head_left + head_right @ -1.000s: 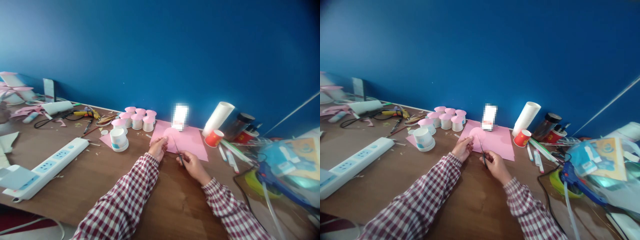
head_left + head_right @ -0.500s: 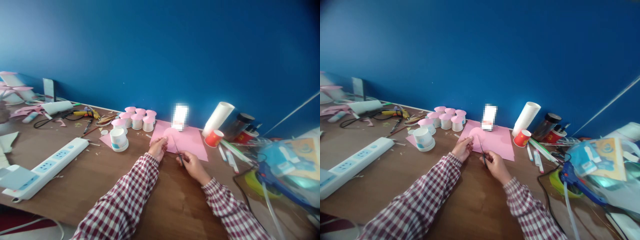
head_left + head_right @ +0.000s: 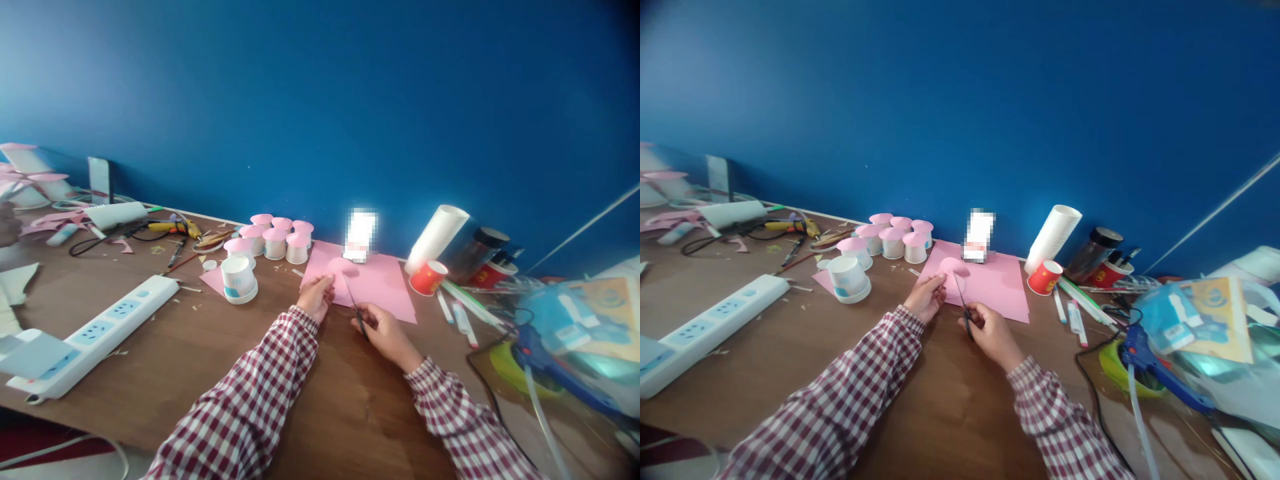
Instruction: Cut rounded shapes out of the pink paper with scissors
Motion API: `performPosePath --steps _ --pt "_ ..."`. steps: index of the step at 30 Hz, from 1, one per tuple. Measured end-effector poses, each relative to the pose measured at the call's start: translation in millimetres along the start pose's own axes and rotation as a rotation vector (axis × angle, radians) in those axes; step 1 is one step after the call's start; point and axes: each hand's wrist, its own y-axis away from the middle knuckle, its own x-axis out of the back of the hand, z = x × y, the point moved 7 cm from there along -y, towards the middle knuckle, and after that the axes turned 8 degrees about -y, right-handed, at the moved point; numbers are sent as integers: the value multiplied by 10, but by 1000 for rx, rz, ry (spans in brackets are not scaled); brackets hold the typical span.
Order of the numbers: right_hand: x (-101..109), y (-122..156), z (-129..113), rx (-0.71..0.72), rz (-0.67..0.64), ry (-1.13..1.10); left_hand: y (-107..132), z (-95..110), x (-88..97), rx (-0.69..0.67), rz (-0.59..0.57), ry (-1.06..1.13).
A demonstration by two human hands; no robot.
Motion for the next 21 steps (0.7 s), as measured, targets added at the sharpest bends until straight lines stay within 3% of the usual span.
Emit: performPosePath --steps 6,13,18,20,21 --pt "43 27 -29 -21 -41 -3 -15 55 20 -12 18 55" --pt "165 5 5 -90 -13 -243 -22 93 35 -37 36 45" --pt "323 -14 86 -103 235 -348 -10 71 33 -80 55 -28" --pt "371 -13 116 -104 321 -365 27 32 -57 -107 -11 -85" --pt "386 -13 124 -99 349 -376 55 5 -147 -121 -101 -128"
